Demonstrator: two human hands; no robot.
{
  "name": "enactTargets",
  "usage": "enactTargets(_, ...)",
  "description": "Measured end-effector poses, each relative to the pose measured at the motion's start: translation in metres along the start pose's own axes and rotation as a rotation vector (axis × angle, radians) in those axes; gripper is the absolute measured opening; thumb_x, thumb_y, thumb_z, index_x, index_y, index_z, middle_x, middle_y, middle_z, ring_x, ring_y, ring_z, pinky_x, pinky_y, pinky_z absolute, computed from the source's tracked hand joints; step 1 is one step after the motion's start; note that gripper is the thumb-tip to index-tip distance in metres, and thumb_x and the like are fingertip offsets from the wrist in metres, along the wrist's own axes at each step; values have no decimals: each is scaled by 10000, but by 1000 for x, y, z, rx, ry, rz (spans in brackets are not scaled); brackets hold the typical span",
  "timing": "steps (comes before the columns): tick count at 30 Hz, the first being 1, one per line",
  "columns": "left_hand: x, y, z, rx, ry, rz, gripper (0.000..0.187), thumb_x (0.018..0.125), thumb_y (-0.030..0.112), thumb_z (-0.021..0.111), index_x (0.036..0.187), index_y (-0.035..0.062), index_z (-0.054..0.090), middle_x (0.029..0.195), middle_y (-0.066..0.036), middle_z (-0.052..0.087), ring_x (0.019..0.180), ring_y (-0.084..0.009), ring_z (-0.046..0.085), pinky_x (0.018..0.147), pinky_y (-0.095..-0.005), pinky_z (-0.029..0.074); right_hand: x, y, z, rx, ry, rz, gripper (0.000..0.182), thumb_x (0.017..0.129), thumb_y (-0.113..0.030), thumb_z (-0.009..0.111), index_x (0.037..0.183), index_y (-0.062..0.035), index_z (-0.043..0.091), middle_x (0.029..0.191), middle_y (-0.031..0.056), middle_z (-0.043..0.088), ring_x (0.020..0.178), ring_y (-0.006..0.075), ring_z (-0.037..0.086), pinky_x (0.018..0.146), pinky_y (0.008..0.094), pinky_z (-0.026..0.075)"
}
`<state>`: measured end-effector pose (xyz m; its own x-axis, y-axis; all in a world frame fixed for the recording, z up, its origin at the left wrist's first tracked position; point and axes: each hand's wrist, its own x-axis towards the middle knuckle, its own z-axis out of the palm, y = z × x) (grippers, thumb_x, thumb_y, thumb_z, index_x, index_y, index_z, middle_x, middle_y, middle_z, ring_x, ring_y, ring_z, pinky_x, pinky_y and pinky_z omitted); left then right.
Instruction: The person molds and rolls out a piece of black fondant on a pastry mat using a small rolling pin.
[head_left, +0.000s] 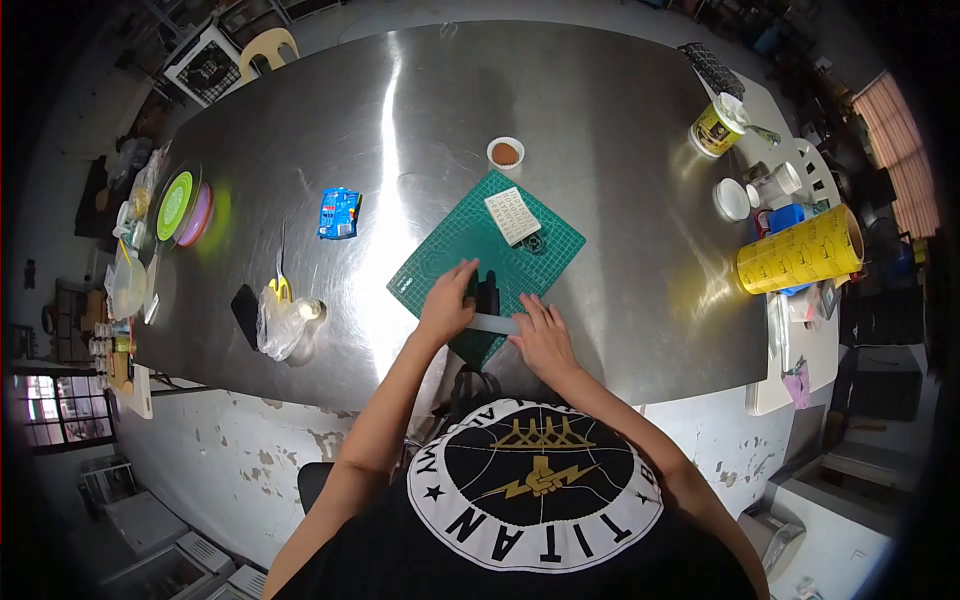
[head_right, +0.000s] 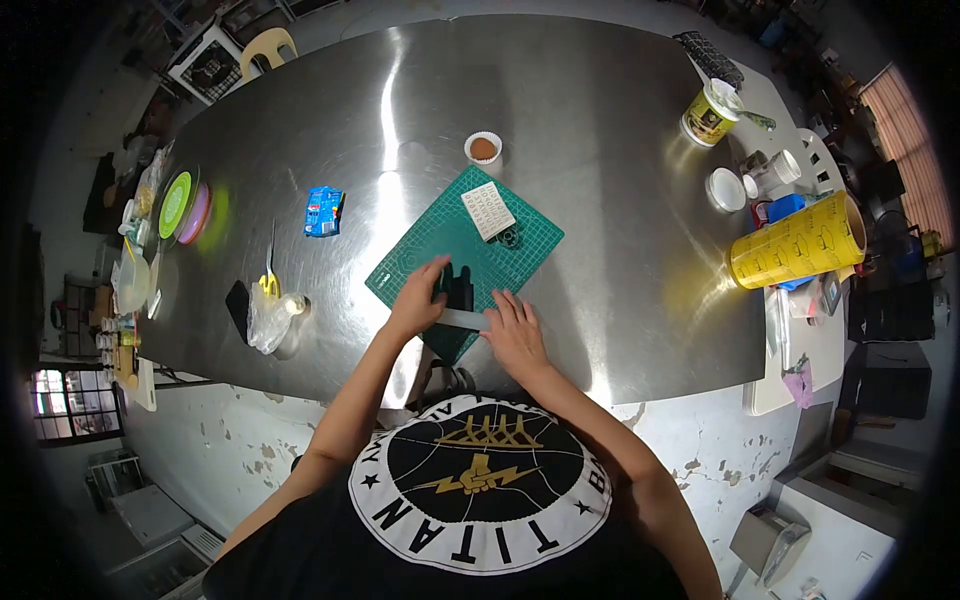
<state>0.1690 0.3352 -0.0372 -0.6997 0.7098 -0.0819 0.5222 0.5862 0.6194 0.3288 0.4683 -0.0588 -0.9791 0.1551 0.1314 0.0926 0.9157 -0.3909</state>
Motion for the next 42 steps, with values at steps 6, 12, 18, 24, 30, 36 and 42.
enactTargets(6, 21, 1, 4, 86, -172, -38, 310, 718, 145, 646, 1018, 71, 624, 968, -146, 625, 899, -316, 599, 774, -404, 483, -23, 6, -36, 123, -78, 150, 342, 756, -225, 654, 1023, -33, 561, 951, 121, 563, 914, 285, 567, 783, 384, 465)
enactTargets(12, -8, -4, -13, 193, -155, -455, 223, 773, 268, 620, 855, 65, 662, 772, -133, 641, 752, -317, 609, 658, -423, 481, -22, 2, -33, 204, -35, 87, 302, 748, -222, 659, 980, -40, 592, 896, 100, 568, 865, 270, 566, 715, 365, 483)
enactTargets(18, -15, -28, 17, 77, 344, -195, 218, 818, 197, 559, 976, 55, 607, 840, -137, 555, 857, -316, 501, 767, -406, 407, 19, -5, -15, 162, -21, -66, 317, 727, -230, 666, 986, -59, 606, 871, 59, 566, 837, 227, 550, 670, 354, 468)
enactTargets(24, -27, -19, 30, 125, 404, -245, 219, 815, 161, 539, 1009, 75, 590, 847, -106, 566, 849, -285, 518, 719, -403, 385, 56, 12, -20, 165, -118, -191, 327, 712, -220, 681, 1003, -87, 618, 872, 37, 563, 835, 213, 541, 716, 352, 449)
enactTargets(30, -46, -2, 27, 87, 390, -294, 199, 830, 155, 520, 996, 74, 594, 753, -71, 550, 757, -255, 525, 654, -374, 357, 77, 29, -24, 249, -314, -293, 379, 703, -245, 692, 1054, -120, 619, 906, 38, 556, 883, 208, 545, 751, 351, 448)
enactTargets(36, -51, 14, 16, 81, 296, -319, 322, 751, 288, 631, 993, 79, 600, 777, -47, 568, 767, -222, 514, 687, -355, 337, 83, 28, -26, 230, -385, -309, 382, 717, -234, 687, 1064, -90, 619, 914, 45, 556, 865, 212, 552, 739, 340, 451)
enactTargets(42, -54, 10, 12, -77, 309, -252, 448, 649, 327, 717, 994, 62, 610, 811, -29, 618, 826, -207, 518, 774, -372, 316, 73, 21, -26, 270, -339, -269, 382, 700, -194, 700, 1036, -33, 616, 853, 75, 566, 791, 227, 563, 679, 328, 463)
